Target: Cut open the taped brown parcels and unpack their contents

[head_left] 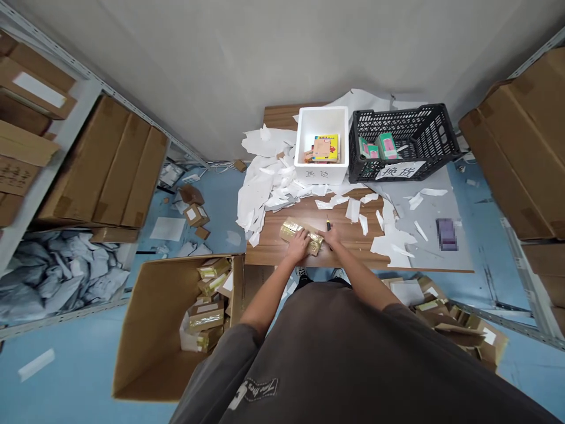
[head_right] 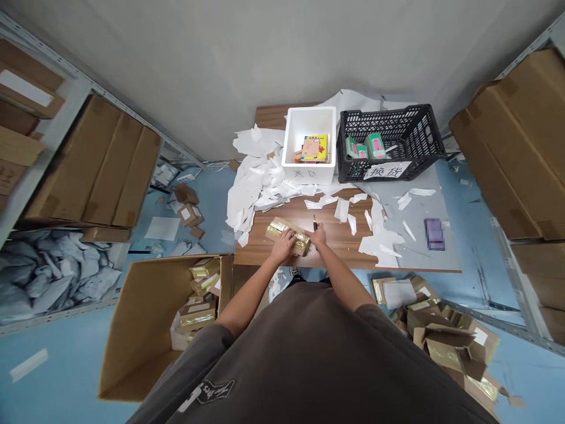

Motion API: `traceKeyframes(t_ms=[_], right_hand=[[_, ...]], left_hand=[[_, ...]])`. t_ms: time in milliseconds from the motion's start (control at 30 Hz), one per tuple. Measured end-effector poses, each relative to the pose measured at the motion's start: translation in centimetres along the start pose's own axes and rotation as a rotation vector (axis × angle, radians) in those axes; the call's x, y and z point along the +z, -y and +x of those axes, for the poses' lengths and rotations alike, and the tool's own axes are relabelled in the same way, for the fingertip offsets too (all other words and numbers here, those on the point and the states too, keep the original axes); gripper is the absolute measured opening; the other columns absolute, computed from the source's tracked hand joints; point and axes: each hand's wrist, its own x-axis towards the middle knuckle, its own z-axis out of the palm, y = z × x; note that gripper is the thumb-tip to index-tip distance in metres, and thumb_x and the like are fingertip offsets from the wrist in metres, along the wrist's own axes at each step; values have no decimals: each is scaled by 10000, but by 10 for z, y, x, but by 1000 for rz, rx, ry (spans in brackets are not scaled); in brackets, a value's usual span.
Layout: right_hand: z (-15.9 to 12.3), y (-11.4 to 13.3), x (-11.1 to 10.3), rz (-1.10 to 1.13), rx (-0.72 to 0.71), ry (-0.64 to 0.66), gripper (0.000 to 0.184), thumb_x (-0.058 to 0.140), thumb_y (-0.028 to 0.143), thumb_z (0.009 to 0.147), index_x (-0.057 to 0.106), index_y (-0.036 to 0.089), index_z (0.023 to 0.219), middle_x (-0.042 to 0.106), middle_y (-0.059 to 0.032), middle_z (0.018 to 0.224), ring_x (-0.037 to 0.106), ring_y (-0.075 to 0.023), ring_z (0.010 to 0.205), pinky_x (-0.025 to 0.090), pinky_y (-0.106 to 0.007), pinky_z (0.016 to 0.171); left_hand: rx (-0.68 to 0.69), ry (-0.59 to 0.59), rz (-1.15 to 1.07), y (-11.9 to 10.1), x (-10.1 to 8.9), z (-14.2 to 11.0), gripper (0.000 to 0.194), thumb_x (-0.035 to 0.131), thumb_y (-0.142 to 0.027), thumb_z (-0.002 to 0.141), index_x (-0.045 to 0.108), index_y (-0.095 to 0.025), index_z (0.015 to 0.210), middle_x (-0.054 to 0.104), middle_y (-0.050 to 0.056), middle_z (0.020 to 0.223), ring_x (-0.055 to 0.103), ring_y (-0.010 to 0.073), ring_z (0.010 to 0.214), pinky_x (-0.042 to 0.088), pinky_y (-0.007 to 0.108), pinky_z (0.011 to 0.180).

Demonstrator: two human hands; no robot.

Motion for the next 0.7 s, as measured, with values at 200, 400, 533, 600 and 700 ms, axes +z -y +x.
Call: traceKeyframes(t_ms=[200, 400, 533, 600, 700], right_hand=[[9, 2, -30, -77, -177, 217, 283, 681, 468, 962, 508, 262, 1050, 722, -26, 913, 706, -224, 843, 519, -282, 766], [-20, -37, -65, -228, -344, 652, 224, 571, 450, 1069, 588, 233, 1015, 685, 14, 731, 624, -167, 624, 447, -227, 649], [-13, -19, -65, -517, -524, 647, 184, 630, 366, 1033, 720, 206, 1019, 793, -79, 956, 704, -218, 830, 453, -244, 736], [-8, -5, -64, -625, -573, 656, 174, 665, 354, 1007, 764, 212, 1031, 812, -106, 1036, 732, -253, 906, 466, -260, 767], [-3, 10, -64, -676, -560, 665, 152, 744, 348, 947, 794, 215, 1000, 818, -120, 991, 749, -284, 911, 479, -283, 770]], left_hand=[[-180, 67, -104, -6, 13, 2, 908, 964, -349, 695, 560, -170, 1488, 490, 252, 1676, 438, 394, 1590, 305, 536, 1313], [-199, 17, -108, -6, 16, 3, 1078, 988, -349, 640, 485, -114, 1564, 547, 282, 1611, 510, 408, 1531, 319, 504, 1305], [-185, 27, -99, -4, 18, 2, 1094, 989, -341, 642, 465, -103, 1572, 514, 292, 1634, 496, 413, 1539, 339, 500, 1292], [-184, 26, -96, -3, 18, 2, 1096, 988, -328, 639, 461, -117, 1575, 526, 284, 1625, 520, 412, 1516, 362, 507, 1276], [-169, 29, -87, -2, 18, 1, 1097, 985, -321, 639, 458, -111, 1578, 542, 287, 1607, 535, 406, 1503, 378, 494, 1268]])
